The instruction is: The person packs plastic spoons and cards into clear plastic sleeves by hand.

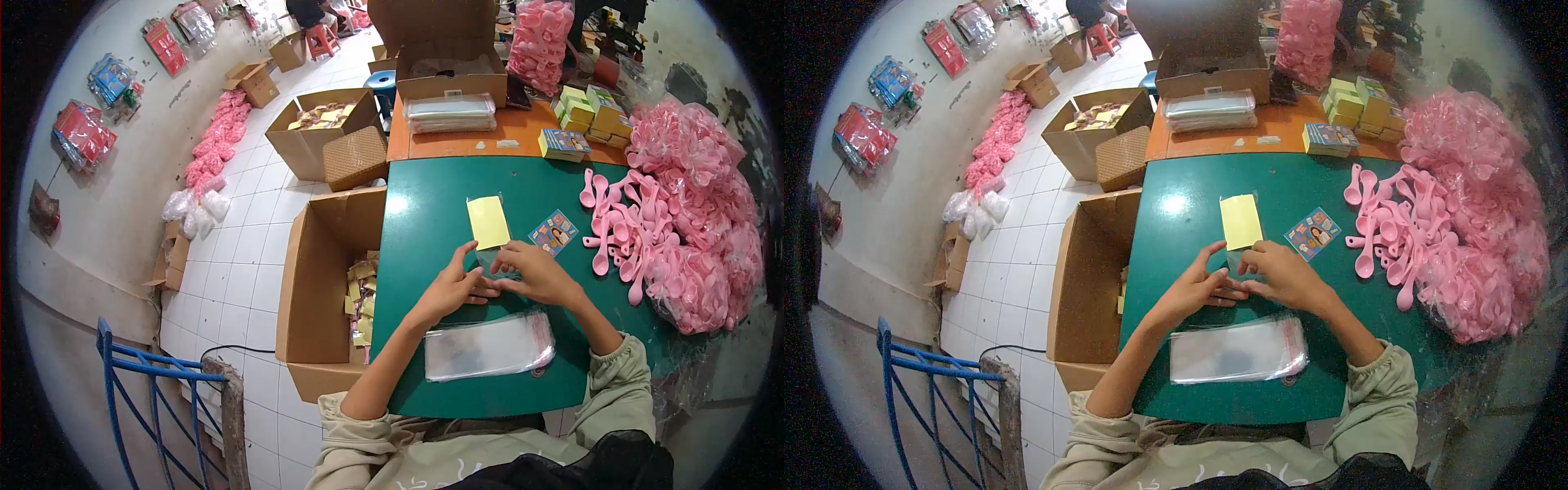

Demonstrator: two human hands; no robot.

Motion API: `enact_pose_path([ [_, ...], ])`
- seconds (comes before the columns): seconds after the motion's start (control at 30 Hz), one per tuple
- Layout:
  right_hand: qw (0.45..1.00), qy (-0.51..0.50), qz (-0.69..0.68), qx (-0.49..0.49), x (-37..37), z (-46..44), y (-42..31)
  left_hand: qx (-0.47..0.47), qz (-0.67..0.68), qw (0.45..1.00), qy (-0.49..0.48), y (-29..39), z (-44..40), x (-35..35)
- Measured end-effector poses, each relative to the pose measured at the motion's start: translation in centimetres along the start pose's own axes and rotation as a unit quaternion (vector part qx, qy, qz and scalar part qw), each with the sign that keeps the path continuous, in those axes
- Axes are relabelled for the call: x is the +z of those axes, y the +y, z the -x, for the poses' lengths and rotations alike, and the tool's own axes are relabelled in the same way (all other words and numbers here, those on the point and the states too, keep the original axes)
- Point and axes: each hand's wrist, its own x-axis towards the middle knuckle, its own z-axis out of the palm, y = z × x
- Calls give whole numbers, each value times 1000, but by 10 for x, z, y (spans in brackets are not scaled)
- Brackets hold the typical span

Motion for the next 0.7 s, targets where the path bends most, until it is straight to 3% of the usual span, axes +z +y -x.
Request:
enact_pose_path([
  [0.4,999,-30,-5,-45,12,-3,1,-15,-46,998,38,1,-1,2],
  [0.5,996,-19,24,-78,17,-3,-8,50,-76,992,93,-18,-10,2],
  [0.57,991,4,47,-125,20,-2,-10,55,-211,967,129,-15,-10,0],
  [0.6,992,-36,-37,-115,16,1,-14,58,-278,948,146,-13,-10,-1],
  [0.67,968,-110,-206,-94,1,7,-26,97,-145,974,147,-15,-11,-2],
  [0.7,960,-94,-249,-86,-10,12,-22,115,-77,979,147,-16,-11,-3],
])
